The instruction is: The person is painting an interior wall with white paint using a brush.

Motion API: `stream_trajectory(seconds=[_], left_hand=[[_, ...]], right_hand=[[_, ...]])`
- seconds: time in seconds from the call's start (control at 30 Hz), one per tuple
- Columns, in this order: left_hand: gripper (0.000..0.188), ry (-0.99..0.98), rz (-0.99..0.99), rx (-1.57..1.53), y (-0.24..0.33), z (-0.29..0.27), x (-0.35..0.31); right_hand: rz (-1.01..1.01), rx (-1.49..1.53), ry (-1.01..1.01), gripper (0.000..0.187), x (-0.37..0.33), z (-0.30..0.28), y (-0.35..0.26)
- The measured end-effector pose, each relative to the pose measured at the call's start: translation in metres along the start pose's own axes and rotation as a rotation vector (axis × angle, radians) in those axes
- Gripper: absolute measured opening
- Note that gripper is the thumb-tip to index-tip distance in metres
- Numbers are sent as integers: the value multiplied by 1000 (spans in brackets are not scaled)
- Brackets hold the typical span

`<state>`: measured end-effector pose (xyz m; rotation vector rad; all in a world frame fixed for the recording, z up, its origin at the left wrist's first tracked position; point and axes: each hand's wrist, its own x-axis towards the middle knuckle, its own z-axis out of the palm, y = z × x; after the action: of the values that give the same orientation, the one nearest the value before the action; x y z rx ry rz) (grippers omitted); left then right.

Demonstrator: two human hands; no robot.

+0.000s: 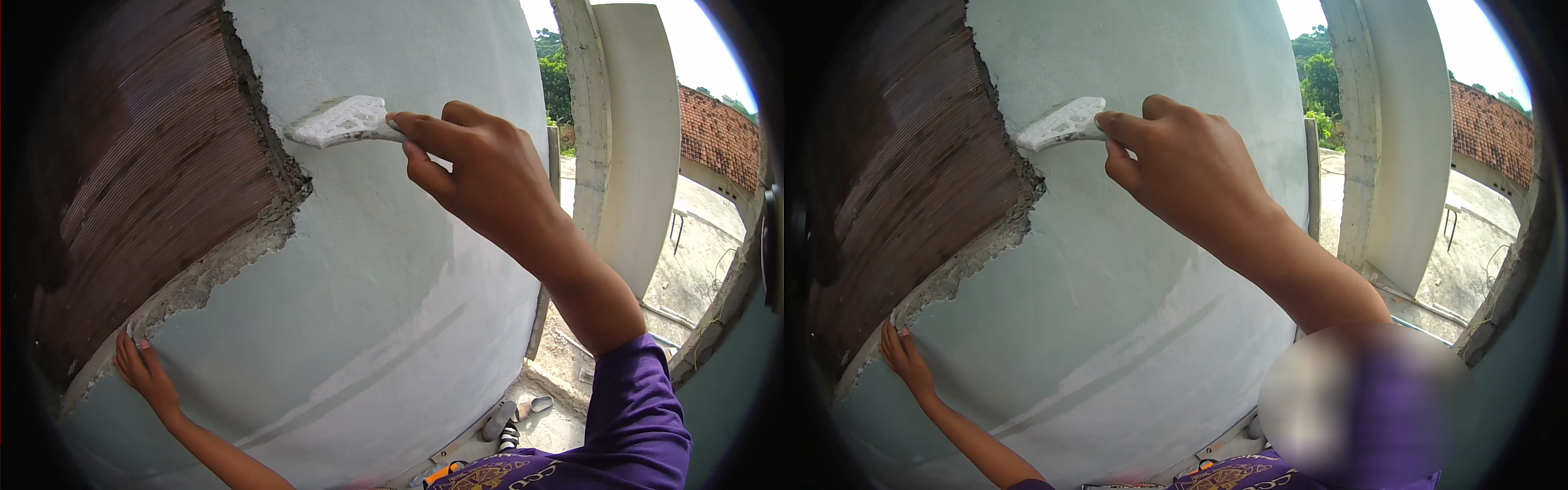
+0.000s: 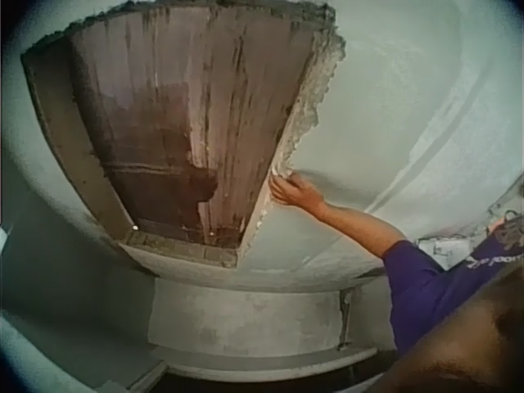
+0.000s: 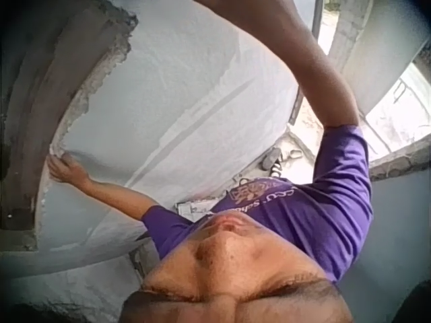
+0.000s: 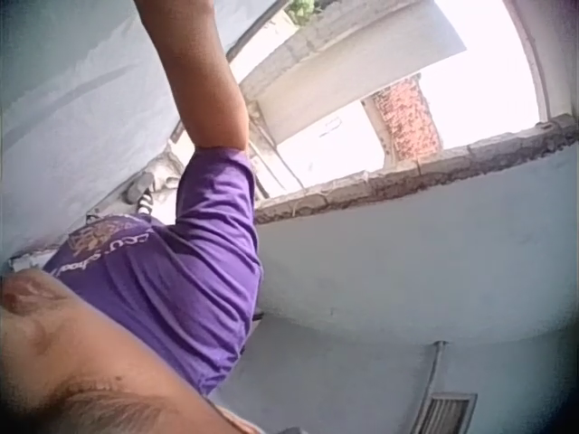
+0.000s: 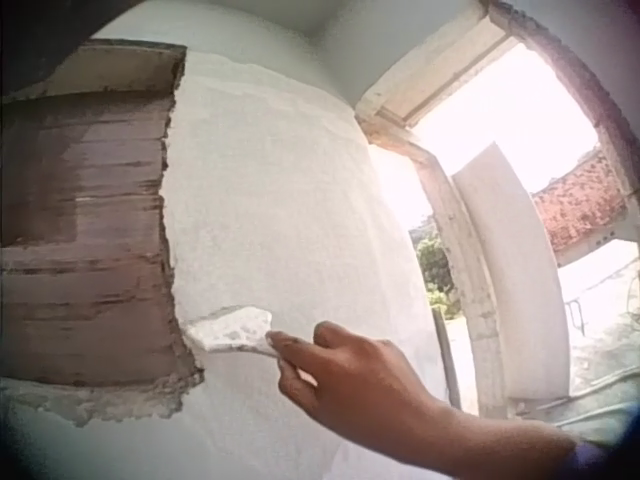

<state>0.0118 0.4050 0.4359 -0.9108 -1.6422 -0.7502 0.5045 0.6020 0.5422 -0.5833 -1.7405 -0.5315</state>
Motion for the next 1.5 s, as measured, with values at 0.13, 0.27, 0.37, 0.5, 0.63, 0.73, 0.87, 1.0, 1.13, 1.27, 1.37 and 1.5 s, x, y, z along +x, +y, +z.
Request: stream_trajectory(seconds=[0.13,0.27,0.37,0.5,0.63,0.73,0.87,1.0,1.13,1.27,1.37,1.5], left_hand=[[48,8,-7,-6,0,1,1],[48,-2,-9,-43,0,-1,3],[49,-8,-22,-40,0,-1,3],[49,-10,-27,-24,-1,1,1],[50,2,-32,-25,-3,3,0],[50,2,-34,-25,-4,4,1],[49,9,-25,-23,-5,4,1],[48,-2,-11,-28,-6,4,0],[48,11,-4,-35,-6,5,2],[48,2,-17,-33,-6,4,1],[49,7,-19,-23,-6,4,0],[49,-4,-16,-50,-6,4,1]], right_hand=[[-8,16,44,20,0,0,-9],[-39,70,-73,24,-9,15,-24],[-54,73,-184,28,-18,16,-31],[-48,75,-270,32,-24,-1,-34],[-71,114,-180,32,-17,2,-36],[-78,141,-127,31,-11,16,-37],[-37,120,-237,30,-16,14,-40],[-44,155,-246,30,-19,5,-42],[-67,150,-104,30,-12,16,-38],[-16,128,-182,29,-17,18,-34],[10,125,-278,28,-25,4,-31],[27,102,-138,27,-20,4,-20]])
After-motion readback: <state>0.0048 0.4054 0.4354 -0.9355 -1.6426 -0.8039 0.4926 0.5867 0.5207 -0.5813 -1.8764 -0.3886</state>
